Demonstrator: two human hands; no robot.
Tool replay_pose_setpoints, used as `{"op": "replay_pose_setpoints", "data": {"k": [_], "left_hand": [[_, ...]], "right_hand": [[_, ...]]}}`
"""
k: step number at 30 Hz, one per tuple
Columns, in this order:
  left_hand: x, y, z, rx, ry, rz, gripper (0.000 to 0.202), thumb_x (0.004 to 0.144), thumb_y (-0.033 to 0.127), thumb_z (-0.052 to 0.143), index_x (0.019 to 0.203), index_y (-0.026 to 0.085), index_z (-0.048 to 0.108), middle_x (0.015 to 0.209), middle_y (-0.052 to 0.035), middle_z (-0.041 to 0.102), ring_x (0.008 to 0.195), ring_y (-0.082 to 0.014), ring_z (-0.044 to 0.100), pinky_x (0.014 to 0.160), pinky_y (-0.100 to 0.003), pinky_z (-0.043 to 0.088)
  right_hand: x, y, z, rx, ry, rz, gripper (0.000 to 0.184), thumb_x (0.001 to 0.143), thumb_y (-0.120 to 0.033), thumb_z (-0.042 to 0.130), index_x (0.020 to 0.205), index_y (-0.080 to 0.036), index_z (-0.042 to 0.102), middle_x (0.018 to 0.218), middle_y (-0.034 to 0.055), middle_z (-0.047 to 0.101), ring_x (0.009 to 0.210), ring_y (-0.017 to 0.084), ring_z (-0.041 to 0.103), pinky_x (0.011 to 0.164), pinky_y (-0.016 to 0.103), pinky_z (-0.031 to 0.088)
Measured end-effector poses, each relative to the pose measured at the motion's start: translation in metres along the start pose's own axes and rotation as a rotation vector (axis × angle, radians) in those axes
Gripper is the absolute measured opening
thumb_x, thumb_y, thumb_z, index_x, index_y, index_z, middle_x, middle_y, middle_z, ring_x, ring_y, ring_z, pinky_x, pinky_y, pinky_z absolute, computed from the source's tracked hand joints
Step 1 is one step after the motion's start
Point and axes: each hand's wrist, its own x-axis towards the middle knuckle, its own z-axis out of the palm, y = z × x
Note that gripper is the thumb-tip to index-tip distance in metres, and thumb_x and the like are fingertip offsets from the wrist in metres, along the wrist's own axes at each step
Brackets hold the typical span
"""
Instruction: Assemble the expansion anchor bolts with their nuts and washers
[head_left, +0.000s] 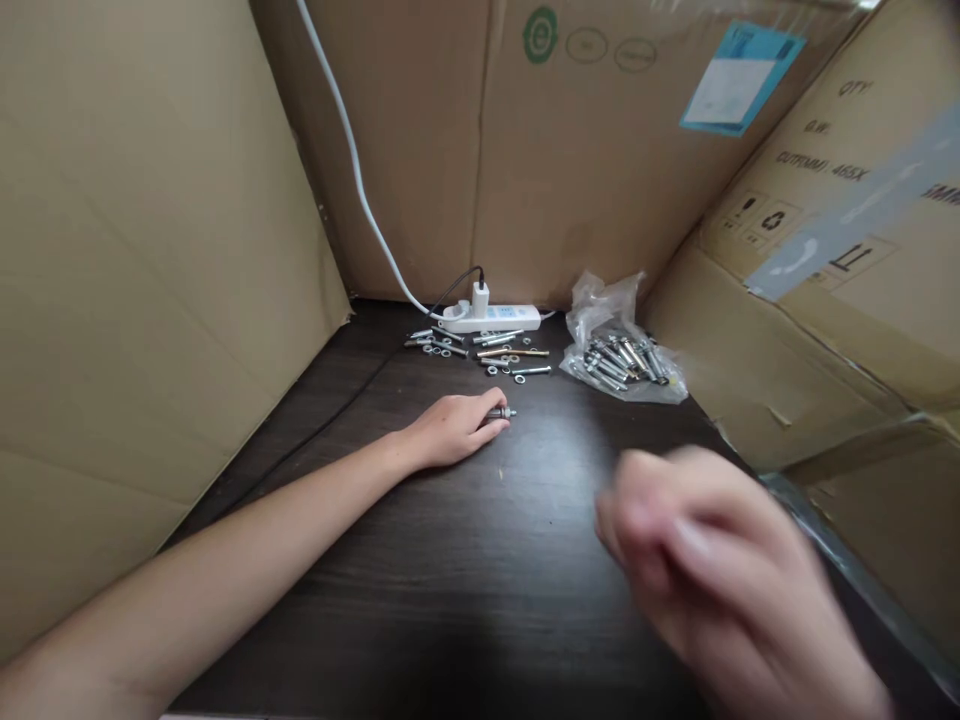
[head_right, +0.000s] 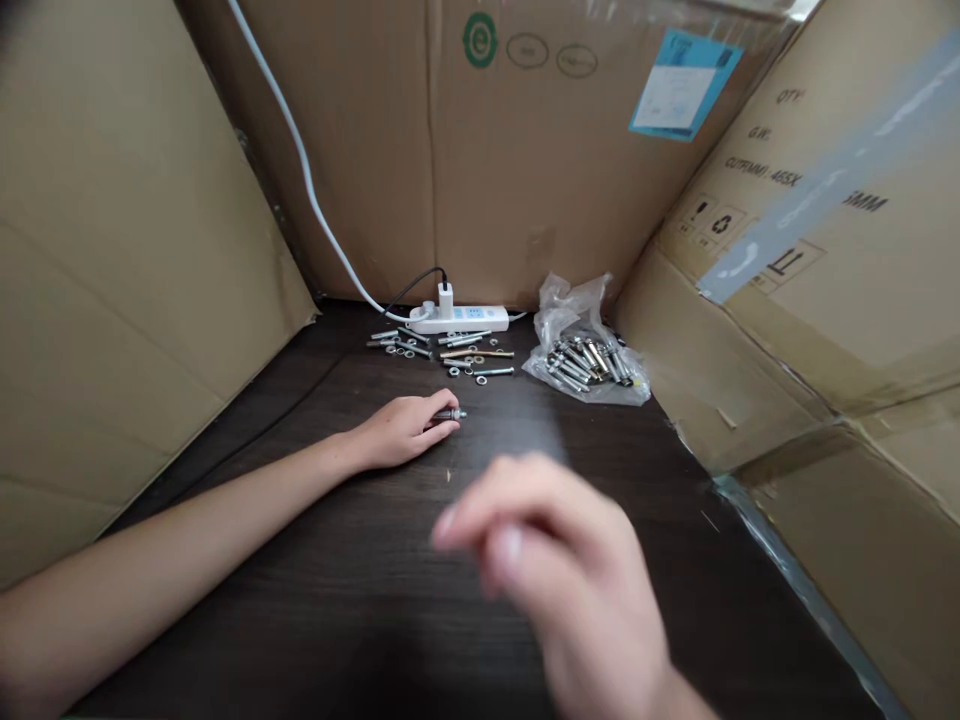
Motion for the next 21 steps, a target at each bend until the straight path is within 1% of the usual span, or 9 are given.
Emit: {"op": "replay_pose_setpoints", "data": {"k": [3,5,9,11,13,15,17,19,21], "left_hand": [[-0.001,0.002,0.000,-0.033,0.035,0.007,0.020,0.092,0.036,0.041,0.105,0.022,0.047,0.083,-0.0003,0.063,0.073,-0.0172,0.060,0.064,-0.025,0.040],[-0.002,0.004,0.000,-0.062,0.062,0.019,0.020,0.092,0.036,0.042,0.105,0.022,0.047,0.083,-0.0001,0.063,0.072,-0.0168,0.060,0.064,-0.026,0.040],[-0.004,0.008,0.000,-0.112,0.075,0.041,0.019,0.092,0.034,0.042,0.105,0.022,0.047,0.081,0.0002,0.061,0.072,-0.0165,0.059,0.065,-0.026,0.040],[-0.004,0.010,0.000,-0.139,0.092,0.055,0.019,0.092,0.033,0.041,0.106,0.021,0.046,0.085,-0.0008,0.060,0.075,-0.0167,0.058,0.068,-0.027,0.041],[-0.003,0.011,0.000,-0.170,0.147,0.087,0.018,0.092,0.032,0.040,0.105,0.020,0.047,0.093,-0.0030,0.058,0.082,-0.0172,0.056,0.074,-0.029,0.043],[-0.002,0.013,0.000,-0.219,0.237,0.118,0.017,0.091,0.030,0.042,0.102,0.019,0.050,0.098,-0.0050,0.053,0.089,-0.0179,0.053,0.081,-0.031,0.042],[0.000,0.016,-0.001,-0.325,0.317,0.103,0.016,0.090,0.030,0.044,0.098,0.019,0.052,0.098,-0.0052,0.049,0.091,-0.0179,0.051,0.083,-0.031,0.042],[0.002,0.018,-0.001,-0.520,0.349,0.036,0.016,0.090,0.031,0.045,0.094,0.018,0.052,0.089,-0.0028,0.048,0.081,-0.0153,0.050,0.075,-0.028,0.044],[0.004,0.020,-0.001,-0.744,0.345,-0.038,0.015,0.089,0.032,0.046,0.092,0.018,0.050,0.079,0.0001,0.047,0.071,-0.0124,0.048,0.067,-0.025,0.043]], "right_hand": [[0.054,0.016,-0.007,0.305,0.056,0.168,0.015,0.082,-0.029,0.049,0.076,-0.019,0.059,0.056,-0.0041,0.033,0.043,0.008,0.023,0.038,0.020,0.021],[0.077,0.034,-0.016,0.477,0.083,0.291,0.016,0.082,-0.027,0.045,0.075,-0.018,0.055,0.056,-0.0052,0.030,0.042,0.007,0.021,0.037,0.019,0.019],[0.096,0.062,-0.025,0.592,0.103,0.394,0.021,0.082,-0.032,0.043,0.072,-0.017,0.053,0.055,-0.0054,0.030,0.044,0.008,0.030,0.041,0.019,0.030],[0.098,0.071,-0.023,0.597,0.094,0.430,0.024,0.082,-0.035,0.043,0.070,-0.017,0.052,0.055,-0.0051,0.032,0.046,0.009,0.036,0.046,0.021,0.036],[0.099,0.080,-0.019,0.571,0.051,0.449,0.027,0.082,-0.039,0.043,0.070,-0.017,0.054,0.056,-0.0039,0.036,0.051,0.011,0.042,0.052,0.023,0.040],[0.102,0.088,-0.015,0.505,-0.021,0.422,0.027,0.082,-0.040,0.045,0.073,-0.017,0.056,0.061,-0.0019,0.044,0.057,0.012,0.048,0.055,0.024,0.043],[0.105,0.095,-0.012,0.374,-0.092,0.329,0.020,0.081,-0.037,0.050,0.080,-0.018,0.058,0.069,-0.0004,0.051,0.062,0.013,0.051,0.056,0.024,0.043],[0.107,0.101,-0.010,0.203,-0.147,0.211,0.015,0.080,-0.032,0.056,0.087,-0.020,0.058,0.076,0.0000,0.054,0.067,0.013,0.053,0.056,0.024,0.043],[0.108,0.104,-0.010,0.021,-0.177,0.110,0.018,0.080,-0.032,0.058,0.095,-0.021,0.058,0.080,-0.0001,0.054,0.068,0.013,0.054,0.055,0.024,0.043]]}}
